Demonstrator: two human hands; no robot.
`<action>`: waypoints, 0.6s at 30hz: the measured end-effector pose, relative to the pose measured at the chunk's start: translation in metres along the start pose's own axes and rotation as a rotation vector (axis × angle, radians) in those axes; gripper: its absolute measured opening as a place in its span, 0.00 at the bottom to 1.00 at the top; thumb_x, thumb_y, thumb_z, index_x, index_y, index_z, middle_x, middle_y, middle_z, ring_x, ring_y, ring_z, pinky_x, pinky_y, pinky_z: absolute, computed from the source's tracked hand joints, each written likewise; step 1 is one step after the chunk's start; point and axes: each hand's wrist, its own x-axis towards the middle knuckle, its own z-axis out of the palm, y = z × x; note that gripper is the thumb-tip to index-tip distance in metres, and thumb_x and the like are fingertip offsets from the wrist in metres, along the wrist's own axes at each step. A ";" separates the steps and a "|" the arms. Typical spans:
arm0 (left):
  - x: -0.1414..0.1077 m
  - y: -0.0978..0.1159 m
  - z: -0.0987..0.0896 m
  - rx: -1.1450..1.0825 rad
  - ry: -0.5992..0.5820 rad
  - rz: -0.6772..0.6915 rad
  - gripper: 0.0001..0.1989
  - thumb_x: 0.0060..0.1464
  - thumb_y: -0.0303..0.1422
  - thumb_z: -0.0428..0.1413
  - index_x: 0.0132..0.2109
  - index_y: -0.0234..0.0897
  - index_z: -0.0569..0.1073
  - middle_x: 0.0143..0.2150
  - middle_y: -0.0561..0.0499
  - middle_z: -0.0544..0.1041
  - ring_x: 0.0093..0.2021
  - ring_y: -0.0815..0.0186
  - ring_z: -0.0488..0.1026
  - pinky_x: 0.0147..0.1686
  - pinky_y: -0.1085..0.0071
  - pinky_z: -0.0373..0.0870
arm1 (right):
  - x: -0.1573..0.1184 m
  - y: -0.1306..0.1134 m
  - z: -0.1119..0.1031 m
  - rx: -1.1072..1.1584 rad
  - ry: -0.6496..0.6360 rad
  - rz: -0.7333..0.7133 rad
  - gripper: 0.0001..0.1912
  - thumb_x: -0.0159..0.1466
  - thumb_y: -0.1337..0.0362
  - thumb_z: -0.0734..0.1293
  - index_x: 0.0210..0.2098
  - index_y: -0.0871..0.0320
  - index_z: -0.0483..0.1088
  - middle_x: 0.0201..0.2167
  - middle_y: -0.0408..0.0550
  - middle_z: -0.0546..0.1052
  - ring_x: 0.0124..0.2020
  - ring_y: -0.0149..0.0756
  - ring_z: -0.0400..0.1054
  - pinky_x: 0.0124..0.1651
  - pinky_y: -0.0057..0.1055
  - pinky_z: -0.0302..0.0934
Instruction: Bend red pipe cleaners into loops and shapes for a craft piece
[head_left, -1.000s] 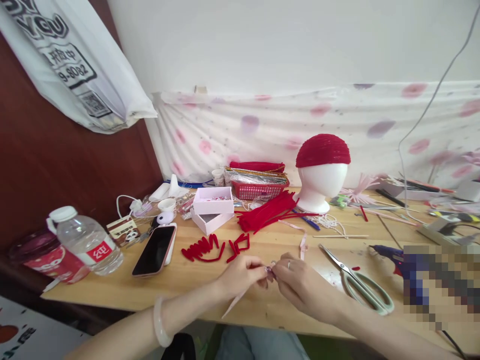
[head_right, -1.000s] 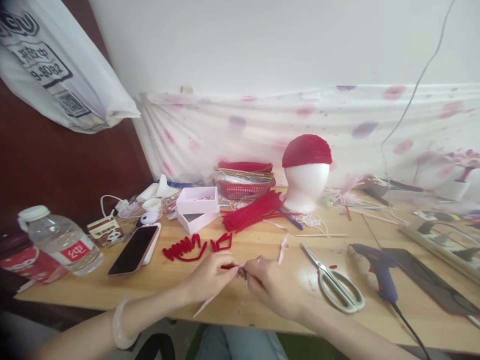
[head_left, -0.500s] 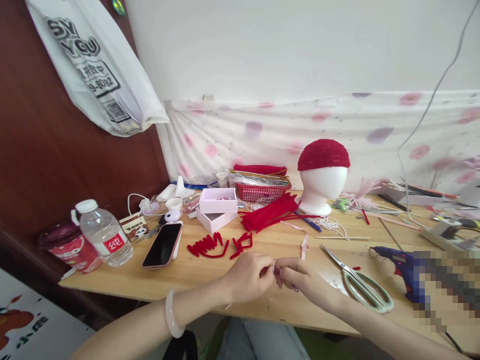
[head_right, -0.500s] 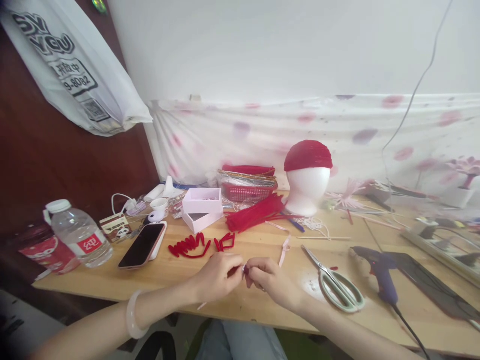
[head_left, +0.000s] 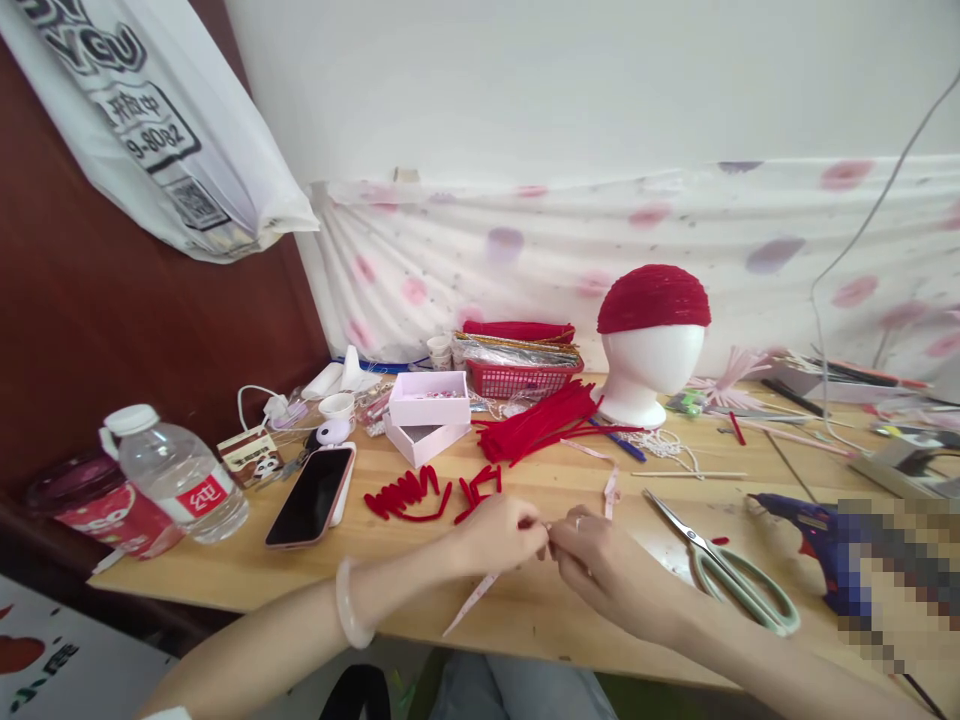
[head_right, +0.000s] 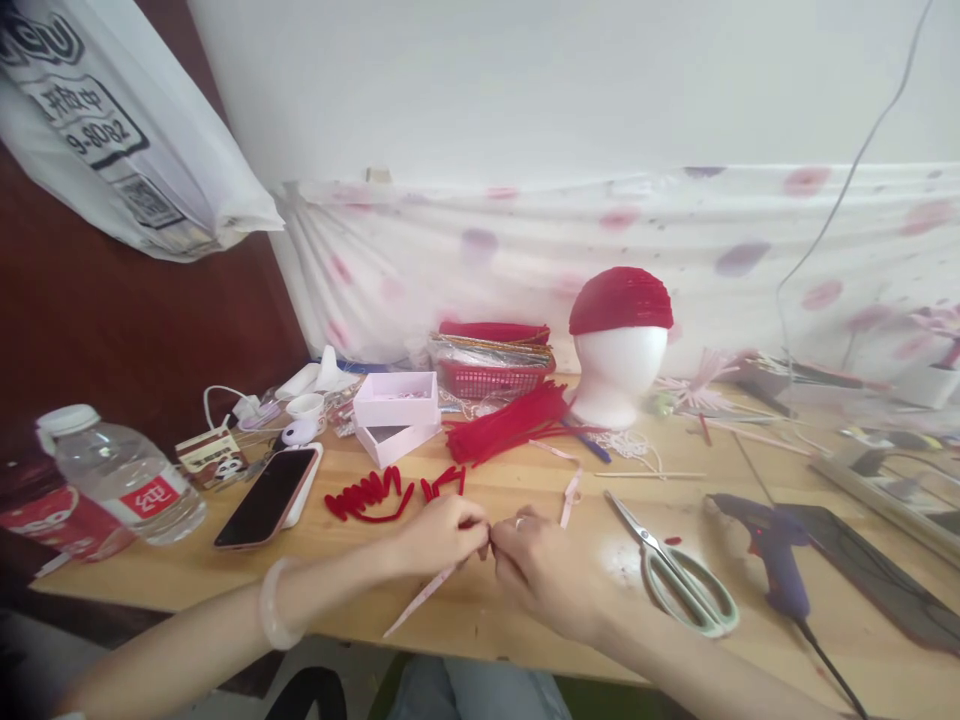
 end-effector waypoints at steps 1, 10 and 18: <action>-0.001 -0.002 -0.001 0.078 0.001 0.083 0.09 0.51 0.27 0.52 0.23 0.36 0.70 0.23 0.53 0.70 0.31 0.63 0.70 0.45 0.60 0.67 | 0.001 -0.001 -0.003 0.224 -0.021 0.152 0.11 0.62 0.69 0.56 0.26 0.58 0.66 0.23 0.46 0.68 0.26 0.36 0.61 0.32 0.33 0.57; 0.002 -0.025 -0.010 1.318 0.368 1.292 0.11 0.63 0.25 0.47 0.42 0.40 0.73 0.39 0.50 0.79 0.46 0.63 0.70 0.59 0.54 0.56 | -0.002 0.010 -0.002 1.689 -0.298 0.772 0.12 0.52 0.64 0.59 0.14 0.55 0.54 0.13 0.32 0.44 0.16 0.25 0.36 0.37 0.30 0.61; 0.001 -0.026 0.003 1.219 0.295 1.243 0.08 0.60 0.25 0.48 0.39 0.38 0.71 0.38 0.51 0.78 0.45 0.63 0.67 0.56 0.55 0.52 | -0.004 0.009 -0.002 1.729 -0.331 0.778 0.12 0.50 0.63 0.59 0.13 0.56 0.52 0.14 0.32 0.46 0.16 0.25 0.34 0.36 0.27 0.60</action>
